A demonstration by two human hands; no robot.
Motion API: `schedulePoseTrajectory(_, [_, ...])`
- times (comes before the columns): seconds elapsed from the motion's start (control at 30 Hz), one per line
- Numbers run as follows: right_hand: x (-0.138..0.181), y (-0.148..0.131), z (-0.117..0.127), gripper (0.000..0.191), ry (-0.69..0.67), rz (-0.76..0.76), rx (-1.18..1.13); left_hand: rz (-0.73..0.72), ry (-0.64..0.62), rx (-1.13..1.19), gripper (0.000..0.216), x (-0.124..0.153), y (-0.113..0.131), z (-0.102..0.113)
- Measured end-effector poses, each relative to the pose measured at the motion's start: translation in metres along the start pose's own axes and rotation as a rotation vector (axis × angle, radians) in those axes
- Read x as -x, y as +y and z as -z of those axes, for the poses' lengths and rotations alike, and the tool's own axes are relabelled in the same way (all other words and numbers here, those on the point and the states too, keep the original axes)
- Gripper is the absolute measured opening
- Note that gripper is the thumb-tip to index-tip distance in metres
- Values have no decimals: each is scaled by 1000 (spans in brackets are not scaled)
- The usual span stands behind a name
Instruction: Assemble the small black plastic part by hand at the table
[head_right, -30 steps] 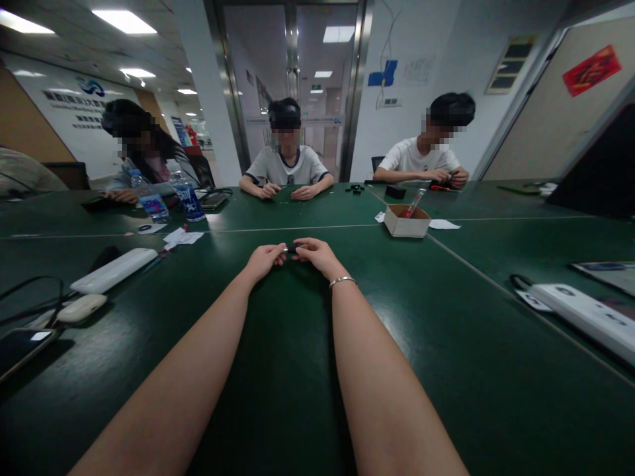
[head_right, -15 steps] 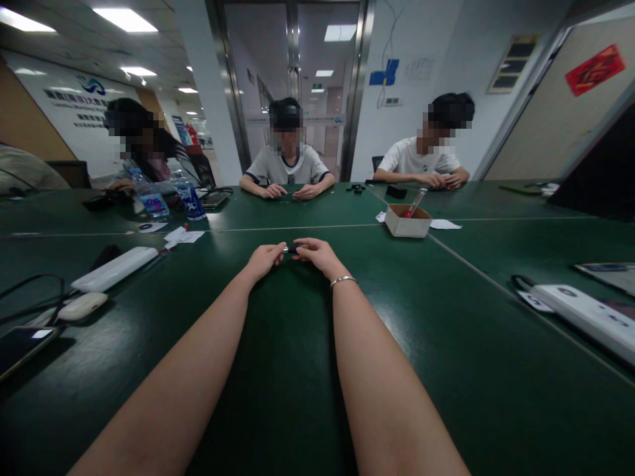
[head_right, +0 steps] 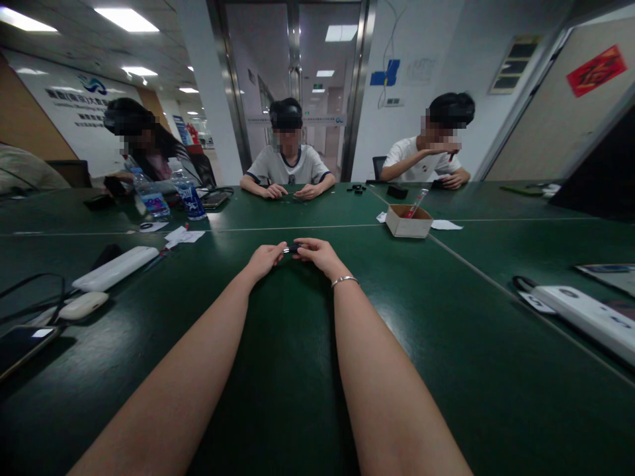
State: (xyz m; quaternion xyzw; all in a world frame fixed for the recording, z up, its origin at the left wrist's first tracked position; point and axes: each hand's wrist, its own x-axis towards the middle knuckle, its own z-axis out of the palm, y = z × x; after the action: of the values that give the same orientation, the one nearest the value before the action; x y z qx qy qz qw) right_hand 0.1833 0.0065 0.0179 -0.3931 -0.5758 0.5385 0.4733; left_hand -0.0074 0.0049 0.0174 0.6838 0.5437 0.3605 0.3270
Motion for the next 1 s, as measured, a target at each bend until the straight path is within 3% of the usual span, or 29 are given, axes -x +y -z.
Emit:
schedulePoseTrajectory(0.47, [0,0,0,29,-11,23,28,-10,11,7,53,-1,-3,-1])
schedulePoseTrajectory(1.0, [0,-4,-3,9,89,-29,-13,-121,-5,92,41,-7,-12,-6])
